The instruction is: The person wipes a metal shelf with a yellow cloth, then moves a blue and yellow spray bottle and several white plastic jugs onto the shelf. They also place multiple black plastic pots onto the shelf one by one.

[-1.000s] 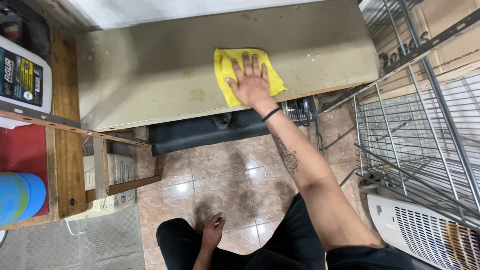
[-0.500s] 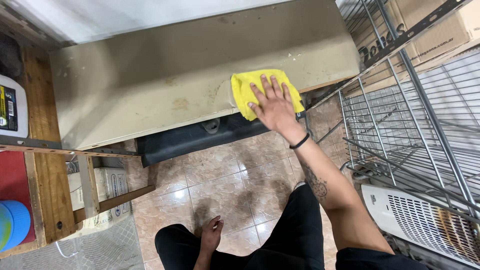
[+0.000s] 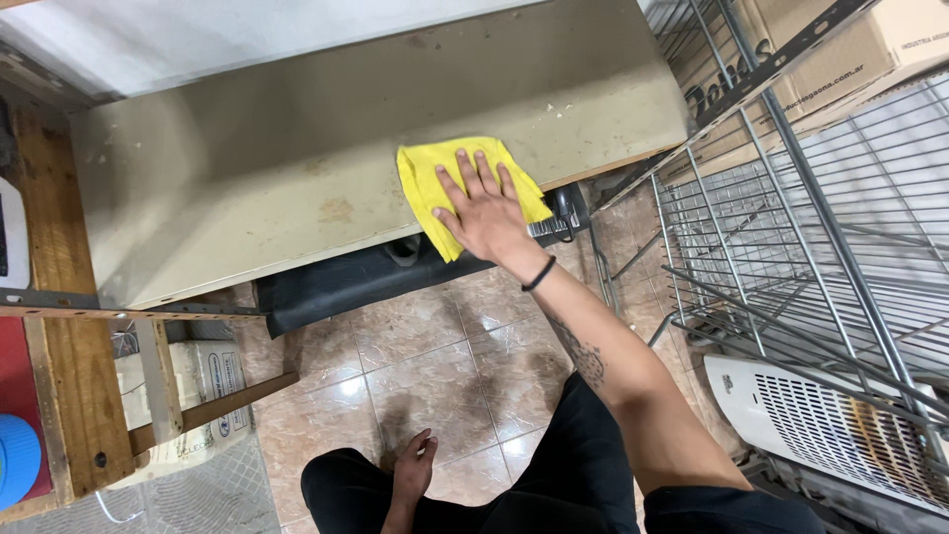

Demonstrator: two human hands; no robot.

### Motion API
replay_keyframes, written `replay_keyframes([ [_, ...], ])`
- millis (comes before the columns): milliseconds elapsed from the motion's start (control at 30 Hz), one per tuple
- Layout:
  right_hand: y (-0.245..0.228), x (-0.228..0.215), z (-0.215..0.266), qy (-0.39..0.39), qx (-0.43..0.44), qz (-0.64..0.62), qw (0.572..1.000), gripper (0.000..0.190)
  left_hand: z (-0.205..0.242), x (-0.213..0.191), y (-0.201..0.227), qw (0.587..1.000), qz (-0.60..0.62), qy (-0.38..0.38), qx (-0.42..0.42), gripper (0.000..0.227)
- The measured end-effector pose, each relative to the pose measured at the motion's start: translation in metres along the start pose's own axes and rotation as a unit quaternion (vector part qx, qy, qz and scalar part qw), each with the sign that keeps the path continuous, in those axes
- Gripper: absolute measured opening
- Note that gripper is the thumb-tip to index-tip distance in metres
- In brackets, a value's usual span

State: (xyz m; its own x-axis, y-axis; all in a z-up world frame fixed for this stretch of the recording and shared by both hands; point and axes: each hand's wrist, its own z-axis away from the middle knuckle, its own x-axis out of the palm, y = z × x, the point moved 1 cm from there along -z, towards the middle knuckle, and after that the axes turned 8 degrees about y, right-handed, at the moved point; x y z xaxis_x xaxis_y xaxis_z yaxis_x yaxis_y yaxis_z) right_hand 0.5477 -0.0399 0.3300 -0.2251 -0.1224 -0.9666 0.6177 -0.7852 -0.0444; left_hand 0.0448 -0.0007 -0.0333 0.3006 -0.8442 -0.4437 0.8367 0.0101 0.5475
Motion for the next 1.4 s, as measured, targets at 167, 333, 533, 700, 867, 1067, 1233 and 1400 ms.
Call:
replay_keyframes([
  [167, 0.053, -0.005, 0.043, -0.007, 0.017, 0.006, 1.000, 0.087, -0.004, 0.002, -0.005, 1.000, 0.008, -0.003, 0.009, 0.053],
  [333, 0.127, -0.024, 0.011, -0.012, 0.132, -0.005, 0.991, 0.089, -0.005, 0.006, -0.007, 1.000, -0.002, 0.000, 0.019, 0.050],
  [533, 0.104, -0.048, -0.052, -0.002, 0.168, -0.031, 0.985, 0.086, 0.005, 0.002, 0.002, 1.000, -0.001, -0.010, 0.005, 0.053],
  [700, 0.065, -0.029, -0.028, -0.018, 0.087, -0.006, 0.996, 0.086, 0.000, 0.010, 0.001, 1.000, 0.013, -0.004, 0.023, 0.052],
  [867, 0.080, -0.003, 0.031, 0.012, 0.009, -0.022, 1.000, 0.087, -0.003, 0.015, -0.002, 1.000, 0.022, -0.010, -0.001, 0.053],
  [1067, 0.142, -0.027, 0.043, -0.037, 0.104, -0.003, 0.994, 0.083, -0.005, 0.020, -0.003, 1.000, 0.008, -0.010, 0.003, 0.052],
  [1233, 0.175, -0.049, -0.018, -0.028, 0.195, -0.038, 0.980, 0.085, -0.003, 0.026, 0.000, 1.000, -0.004, 0.001, 0.017, 0.051],
  [1400, 0.139, -0.038, -0.041, -0.006, 0.164, -0.017, 0.986, 0.086, 0.004, 0.024, 0.002, 1.000, -0.018, -0.003, -0.007, 0.054],
])
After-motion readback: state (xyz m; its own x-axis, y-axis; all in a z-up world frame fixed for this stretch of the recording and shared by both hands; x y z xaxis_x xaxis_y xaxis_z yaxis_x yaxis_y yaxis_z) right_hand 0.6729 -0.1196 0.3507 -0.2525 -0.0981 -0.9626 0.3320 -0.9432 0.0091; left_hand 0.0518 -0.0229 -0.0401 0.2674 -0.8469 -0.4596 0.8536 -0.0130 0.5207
